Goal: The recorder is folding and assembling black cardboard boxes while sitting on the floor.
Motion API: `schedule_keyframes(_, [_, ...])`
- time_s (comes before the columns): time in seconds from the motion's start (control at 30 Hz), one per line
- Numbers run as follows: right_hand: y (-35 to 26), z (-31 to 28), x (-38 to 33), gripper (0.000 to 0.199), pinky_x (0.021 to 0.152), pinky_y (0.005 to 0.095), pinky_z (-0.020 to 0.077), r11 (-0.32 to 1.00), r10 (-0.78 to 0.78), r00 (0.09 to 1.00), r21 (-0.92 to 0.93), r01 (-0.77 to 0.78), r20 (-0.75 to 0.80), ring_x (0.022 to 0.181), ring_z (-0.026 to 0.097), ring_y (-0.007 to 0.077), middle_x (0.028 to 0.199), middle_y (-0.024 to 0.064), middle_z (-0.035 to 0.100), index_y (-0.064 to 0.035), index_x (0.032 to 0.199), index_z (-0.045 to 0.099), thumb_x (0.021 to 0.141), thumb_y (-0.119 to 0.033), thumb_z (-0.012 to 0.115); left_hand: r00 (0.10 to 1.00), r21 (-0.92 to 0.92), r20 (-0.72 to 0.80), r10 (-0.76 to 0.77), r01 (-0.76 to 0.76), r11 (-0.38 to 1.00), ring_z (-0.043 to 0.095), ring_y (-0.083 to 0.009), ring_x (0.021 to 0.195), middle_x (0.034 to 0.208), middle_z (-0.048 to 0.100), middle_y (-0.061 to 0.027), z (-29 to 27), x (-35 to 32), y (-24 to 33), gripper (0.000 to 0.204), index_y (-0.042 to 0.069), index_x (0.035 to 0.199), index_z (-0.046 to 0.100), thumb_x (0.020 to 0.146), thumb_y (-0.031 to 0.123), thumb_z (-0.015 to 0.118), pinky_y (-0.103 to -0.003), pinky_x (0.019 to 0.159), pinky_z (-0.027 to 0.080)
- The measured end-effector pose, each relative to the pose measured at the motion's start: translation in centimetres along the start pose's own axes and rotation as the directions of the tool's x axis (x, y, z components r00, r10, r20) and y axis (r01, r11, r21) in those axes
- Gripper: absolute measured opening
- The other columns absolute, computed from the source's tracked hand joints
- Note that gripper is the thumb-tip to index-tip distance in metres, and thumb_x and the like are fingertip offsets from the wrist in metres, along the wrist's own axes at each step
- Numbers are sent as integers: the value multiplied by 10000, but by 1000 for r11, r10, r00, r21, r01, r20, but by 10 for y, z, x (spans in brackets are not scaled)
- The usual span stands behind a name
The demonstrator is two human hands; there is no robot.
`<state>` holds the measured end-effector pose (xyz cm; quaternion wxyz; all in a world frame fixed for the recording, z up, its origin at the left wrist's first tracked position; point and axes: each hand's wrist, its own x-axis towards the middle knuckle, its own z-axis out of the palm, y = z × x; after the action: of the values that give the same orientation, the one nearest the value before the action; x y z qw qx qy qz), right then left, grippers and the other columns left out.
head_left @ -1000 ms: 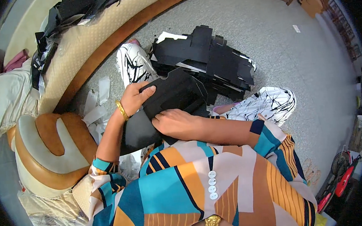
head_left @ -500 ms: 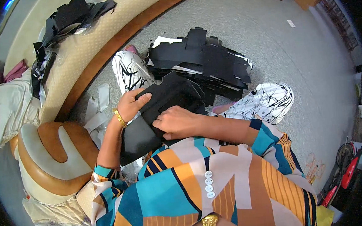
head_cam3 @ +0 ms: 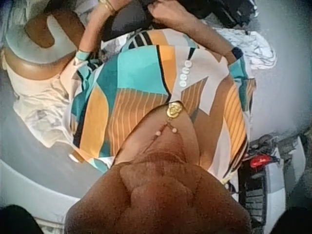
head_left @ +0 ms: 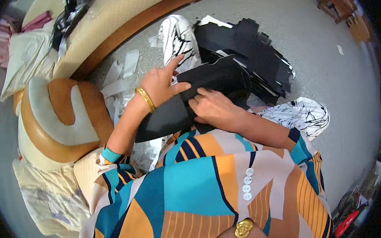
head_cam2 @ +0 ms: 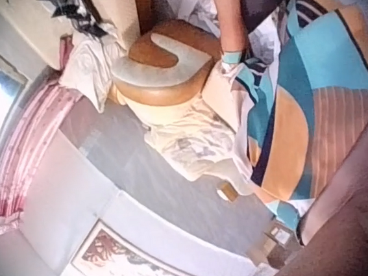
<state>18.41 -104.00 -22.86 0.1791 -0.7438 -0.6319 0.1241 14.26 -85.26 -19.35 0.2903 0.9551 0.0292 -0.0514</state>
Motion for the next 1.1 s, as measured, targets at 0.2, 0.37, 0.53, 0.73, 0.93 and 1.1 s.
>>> schedule_keyframes(0.2, [-12,8,8,275,740,357,462,991,2,994,-130,12,108,794,581,298,774,163,581,7,813,513,638,-170,630,933,147,-350,-89,149,978,578,-325,637,784,594,-159,32,-56,19,304,108,1068,527,805,259,533,-397,533,453])
schedule_keyframes(0.37, [0,9,5,245,722,348,465,972,-213,976,-110,207,-41,762,591,277,779,132,569,-1,839,495,665,-149,584,866,144,-491,-97,191,971,554,-322,583,646,529,-152,50,-50,15,186,63,809,567,807,245,528,-386,486,432])
schedule_keyframes(0.53, [-2,8,8,187,693,334,466,979,-154,988,-136,152,-9,737,590,254,764,117,561,-15,832,486,696,-131,541,884,65,-461,82,-58,996,540,-330,552,574,527,-143,55,-27,-12,289,53,655,527,810,296,520,-407,476,415])
schedule_keyframes(0.73, [-20,3,18,81,625,326,489,981,-42,999,-189,44,15,693,610,236,740,127,586,-27,788,496,731,-83,479,928,93,-371,-14,52,994,524,-365,534,546,515,-190,47,-23,-18,438,29,558,507,831,371,476,-425,483,404])
schedule_keyframes(0.93, [-14,11,12,99,589,372,493,1000,5,996,-29,-8,-89,676,614,283,714,158,599,-8,785,522,713,-75,507,930,99,-367,-5,45,994,496,-393,539,545,486,-213,53,-17,-13,452,1,550,478,839,349,476,-444,485,369])
schedule_keyframes(1.1, [-4,1,9,217,614,401,480,996,37,997,84,-42,66,707,596,323,753,184,589,17,810,496,649,-97,589,930,118,-364,51,-9,993,501,-382,529,548,495,-201,53,-16,-14,453,15,534,466,842,348,465,-443,483,377])
